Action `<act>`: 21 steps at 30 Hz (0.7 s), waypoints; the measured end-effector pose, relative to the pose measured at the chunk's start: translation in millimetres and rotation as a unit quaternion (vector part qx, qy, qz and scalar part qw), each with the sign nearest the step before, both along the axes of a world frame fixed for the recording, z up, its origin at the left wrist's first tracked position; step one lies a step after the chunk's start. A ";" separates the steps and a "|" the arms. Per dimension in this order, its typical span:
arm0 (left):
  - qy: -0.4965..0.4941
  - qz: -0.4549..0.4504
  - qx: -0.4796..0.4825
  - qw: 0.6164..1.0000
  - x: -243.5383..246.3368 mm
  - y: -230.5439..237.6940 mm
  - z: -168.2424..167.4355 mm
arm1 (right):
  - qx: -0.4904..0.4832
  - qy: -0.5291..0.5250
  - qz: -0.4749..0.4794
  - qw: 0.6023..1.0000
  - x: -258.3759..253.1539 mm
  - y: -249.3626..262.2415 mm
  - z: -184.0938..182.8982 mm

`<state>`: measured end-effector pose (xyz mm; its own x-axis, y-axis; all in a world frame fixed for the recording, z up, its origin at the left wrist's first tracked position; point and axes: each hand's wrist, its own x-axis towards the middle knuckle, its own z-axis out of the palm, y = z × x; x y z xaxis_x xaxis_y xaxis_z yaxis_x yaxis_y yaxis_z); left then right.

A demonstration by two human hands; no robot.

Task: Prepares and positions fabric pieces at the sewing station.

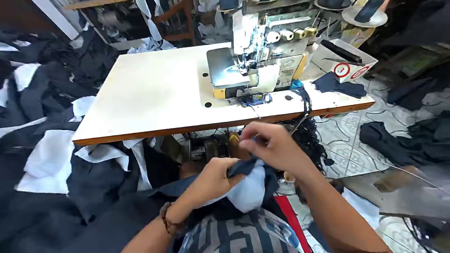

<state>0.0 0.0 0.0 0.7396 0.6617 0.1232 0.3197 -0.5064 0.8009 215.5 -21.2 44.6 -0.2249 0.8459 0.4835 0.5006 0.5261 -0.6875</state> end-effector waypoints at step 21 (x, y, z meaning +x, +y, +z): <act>-0.030 -0.078 0.016 0.996 -18.8 24.3 13.4 | -0.162 0.251 0.054 0.953 25.2 -23.6 -71.3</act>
